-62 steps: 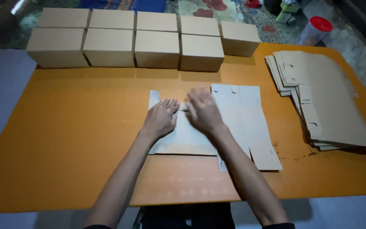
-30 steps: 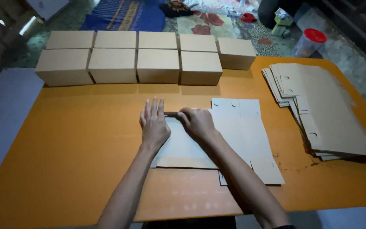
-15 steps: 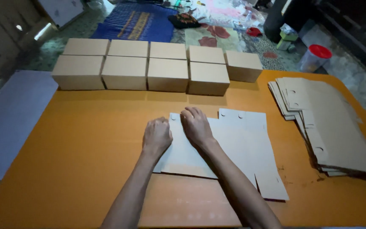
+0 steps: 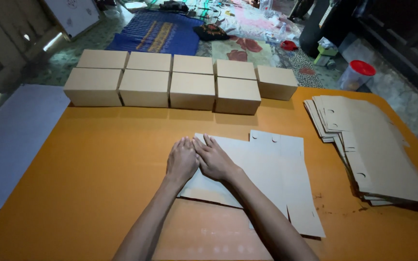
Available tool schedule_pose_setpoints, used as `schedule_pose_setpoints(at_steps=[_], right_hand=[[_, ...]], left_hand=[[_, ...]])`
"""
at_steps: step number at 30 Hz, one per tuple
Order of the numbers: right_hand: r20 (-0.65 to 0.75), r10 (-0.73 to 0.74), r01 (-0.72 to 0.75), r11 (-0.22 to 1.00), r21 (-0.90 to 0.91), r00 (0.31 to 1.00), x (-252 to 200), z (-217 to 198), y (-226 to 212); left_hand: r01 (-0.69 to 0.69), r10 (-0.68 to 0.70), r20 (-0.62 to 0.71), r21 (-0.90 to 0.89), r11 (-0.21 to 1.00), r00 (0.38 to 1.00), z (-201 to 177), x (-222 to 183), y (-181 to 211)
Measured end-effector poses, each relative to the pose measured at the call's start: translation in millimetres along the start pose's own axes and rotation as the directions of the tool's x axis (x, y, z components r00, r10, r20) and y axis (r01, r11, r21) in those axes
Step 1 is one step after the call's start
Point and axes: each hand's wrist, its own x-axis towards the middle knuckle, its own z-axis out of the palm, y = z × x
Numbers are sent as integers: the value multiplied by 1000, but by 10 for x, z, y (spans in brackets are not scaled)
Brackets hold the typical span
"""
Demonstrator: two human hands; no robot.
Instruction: Assembling a cardboard box from a flat template by folding and tucking flaps.
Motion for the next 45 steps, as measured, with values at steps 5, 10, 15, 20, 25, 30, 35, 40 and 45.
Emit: schedule_pose_setpoints(at_steps=[5,10,15,20,25,30,35,40,45], right_hand=[[24,12,-12,1000,-8,1000,7,5,8],[50,43,-42,999,-7,998,0,-20,-20],[79,73,-80,992,95,994,-3,-77,-56],[-224,127,-112,991,79,966,54,81,36],[-349,208,-217,976,14,914,3,79,177],[11,355,-352,921,167,935,-228,-832,-247],[215,703,-699,707,-104,678,-777,-1346,-635],[309,883,-855,438,-276,353,-1037,-1419,-598],[340,875,-894,416,-167,344,-965,-1249,-349]], left_hand=[[24,-24,4,-39,999,1000,-68,1,7],[35,-35,12,-41,999,999,-173,-12,53],[15,-25,-148,-68,998,989,-26,-9,14],[15,13,-213,127,992,977,-416,-28,128],[76,-70,116,-53,996,991,-506,51,144],[92,-87,286,-4,996,954,-694,91,202],[26,-66,354,116,993,933,-878,86,310],[4,-77,458,158,987,885,-852,-26,519],[-328,147,580,220,919,801,-1514,-447,1292]])
